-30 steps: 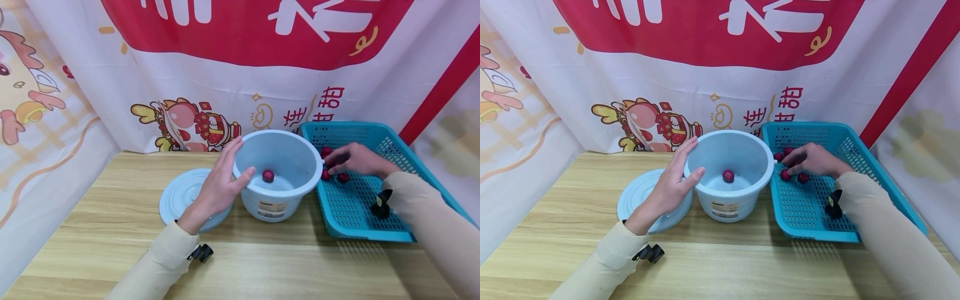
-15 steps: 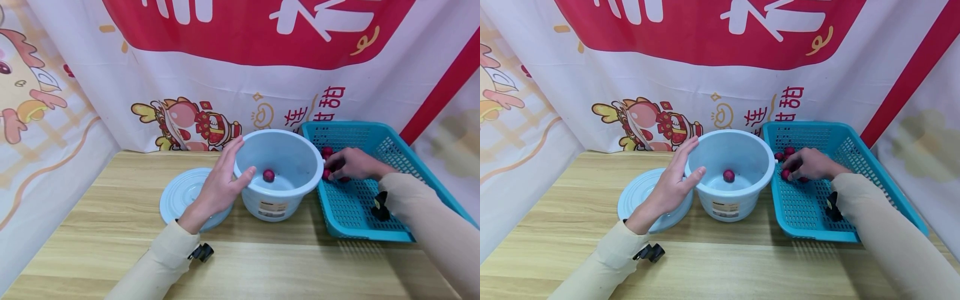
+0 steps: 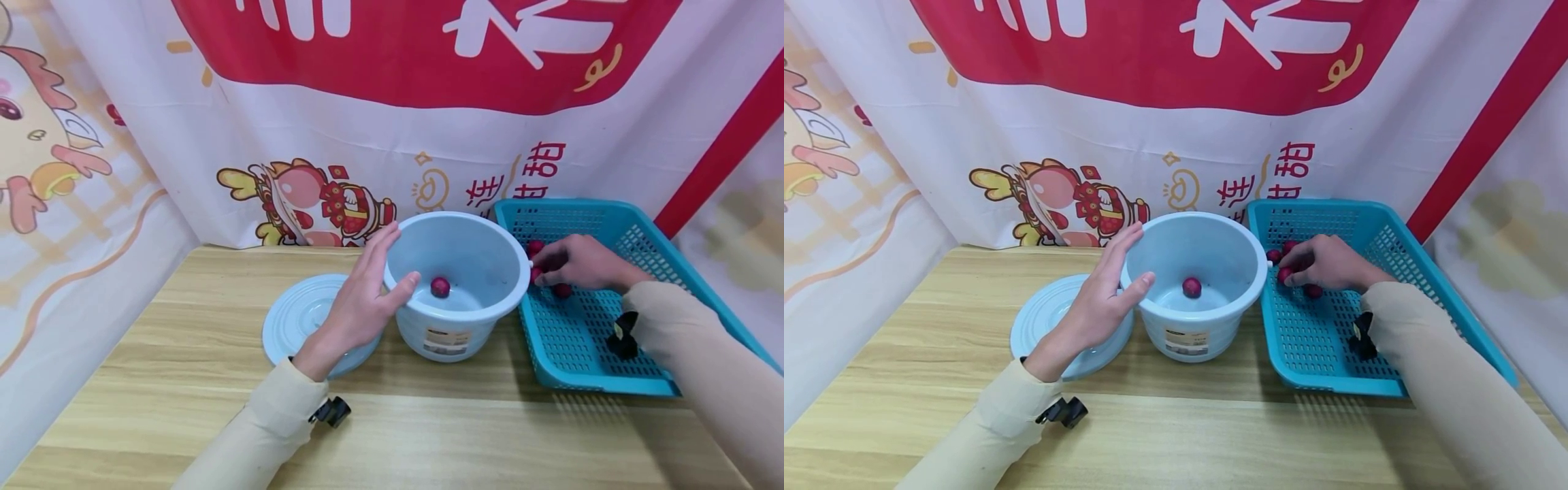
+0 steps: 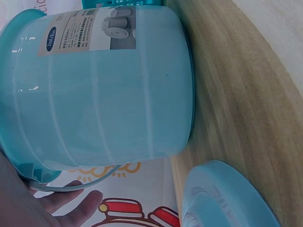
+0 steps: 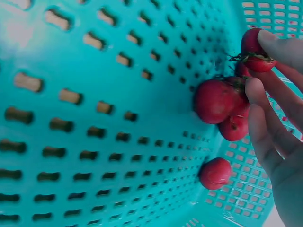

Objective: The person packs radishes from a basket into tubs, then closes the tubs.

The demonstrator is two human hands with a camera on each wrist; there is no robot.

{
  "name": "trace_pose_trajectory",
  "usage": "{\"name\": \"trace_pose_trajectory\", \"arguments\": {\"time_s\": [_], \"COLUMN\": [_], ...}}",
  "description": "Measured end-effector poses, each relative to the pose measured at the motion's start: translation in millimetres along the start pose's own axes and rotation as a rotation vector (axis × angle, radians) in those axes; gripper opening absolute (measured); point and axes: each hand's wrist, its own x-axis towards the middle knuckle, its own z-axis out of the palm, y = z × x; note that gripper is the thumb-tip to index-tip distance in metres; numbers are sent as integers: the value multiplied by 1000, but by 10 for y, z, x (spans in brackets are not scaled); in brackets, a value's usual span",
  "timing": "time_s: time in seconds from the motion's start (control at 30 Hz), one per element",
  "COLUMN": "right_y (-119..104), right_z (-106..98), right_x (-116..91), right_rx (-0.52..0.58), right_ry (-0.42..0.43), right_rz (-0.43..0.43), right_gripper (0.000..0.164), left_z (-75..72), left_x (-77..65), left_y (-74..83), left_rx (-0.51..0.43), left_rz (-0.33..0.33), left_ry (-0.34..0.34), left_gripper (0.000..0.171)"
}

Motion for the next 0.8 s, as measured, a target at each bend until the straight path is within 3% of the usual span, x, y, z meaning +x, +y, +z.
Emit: {"name": "trace_pose_trajectory", "arguments": {"time_s": [0.8], "right_y": [-233], "right_z": [-179], "right_x": [-130], "right_rx": [183], "right_ry": [246], "right_rz": [29], "right_gripper": [51], "left_z": [4], "left_x": [-2], "left_y": [-3], "left_rx": [2], "left_rz": [-2], "left_ry": [2], "left_gripper": [83]}}
